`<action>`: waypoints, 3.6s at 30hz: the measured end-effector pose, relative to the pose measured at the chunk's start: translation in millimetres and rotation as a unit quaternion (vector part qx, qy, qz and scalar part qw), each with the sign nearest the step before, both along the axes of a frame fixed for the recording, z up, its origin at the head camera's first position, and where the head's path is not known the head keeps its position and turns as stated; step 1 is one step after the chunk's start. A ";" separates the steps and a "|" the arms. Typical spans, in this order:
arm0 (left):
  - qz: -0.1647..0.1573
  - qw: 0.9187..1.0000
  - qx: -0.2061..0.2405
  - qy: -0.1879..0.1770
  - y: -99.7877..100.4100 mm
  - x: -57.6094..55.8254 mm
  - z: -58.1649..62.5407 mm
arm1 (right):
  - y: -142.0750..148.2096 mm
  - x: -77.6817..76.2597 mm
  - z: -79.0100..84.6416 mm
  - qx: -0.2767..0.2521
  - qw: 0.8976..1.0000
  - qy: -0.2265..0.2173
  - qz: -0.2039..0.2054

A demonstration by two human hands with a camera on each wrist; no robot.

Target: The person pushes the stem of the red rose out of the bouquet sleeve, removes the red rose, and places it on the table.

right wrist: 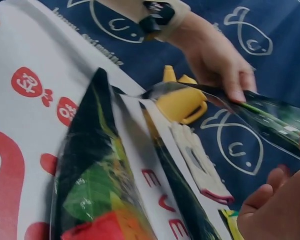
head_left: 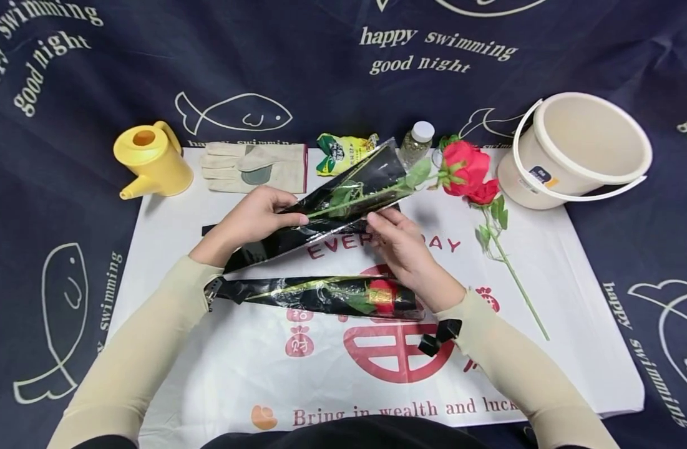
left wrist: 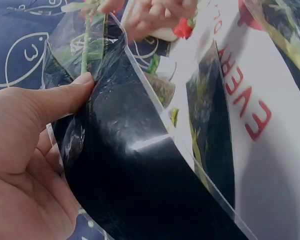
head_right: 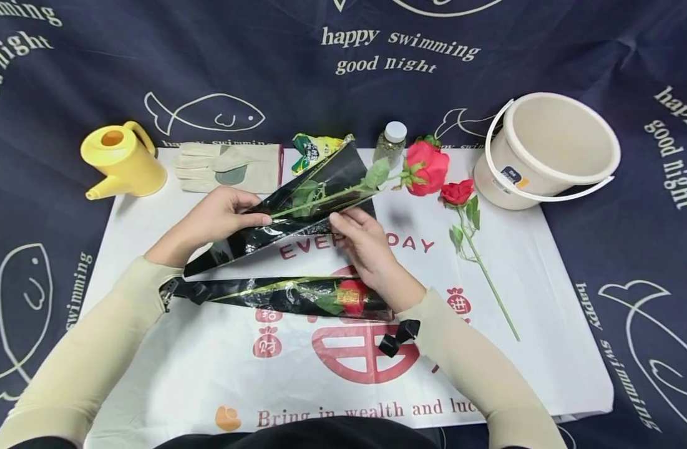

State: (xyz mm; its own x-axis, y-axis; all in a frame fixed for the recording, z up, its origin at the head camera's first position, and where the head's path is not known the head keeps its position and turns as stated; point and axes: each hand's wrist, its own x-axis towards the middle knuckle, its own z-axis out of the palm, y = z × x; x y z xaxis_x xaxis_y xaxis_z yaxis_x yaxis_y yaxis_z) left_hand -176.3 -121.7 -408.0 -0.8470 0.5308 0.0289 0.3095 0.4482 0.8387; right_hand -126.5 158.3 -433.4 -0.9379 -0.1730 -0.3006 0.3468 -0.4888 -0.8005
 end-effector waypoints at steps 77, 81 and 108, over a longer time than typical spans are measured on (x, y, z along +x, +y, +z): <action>-0.063 0.993 -0.091 -0.030 -38.6 2.6 -26.0 | 140.6 -64.0 27.6 -0.078 0.962 -0.039 -0.259; -0.069 0.993 -0.090 -0.031 -41.8 3.4 -28.0 | 160.4 -65.7 31.6 -0.093 0.969 -0.016 -0.229; -0.093 0.990 -0.091 -0.045 -43.8 4.3 -34.2 | 213.0 -57.0 -7.4 0.624 0.773 0.091 0.072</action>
State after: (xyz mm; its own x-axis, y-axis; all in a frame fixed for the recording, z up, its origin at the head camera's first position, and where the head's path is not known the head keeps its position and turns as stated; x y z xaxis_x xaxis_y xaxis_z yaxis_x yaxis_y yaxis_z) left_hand -171.9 -165.6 -442.2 -0.7287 0.6675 -0.1531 0.3277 0.5362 0.7778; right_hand -183.5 371.3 -440.8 -0.9823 0.0383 -0.1835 0.1520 0.7358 -0.6600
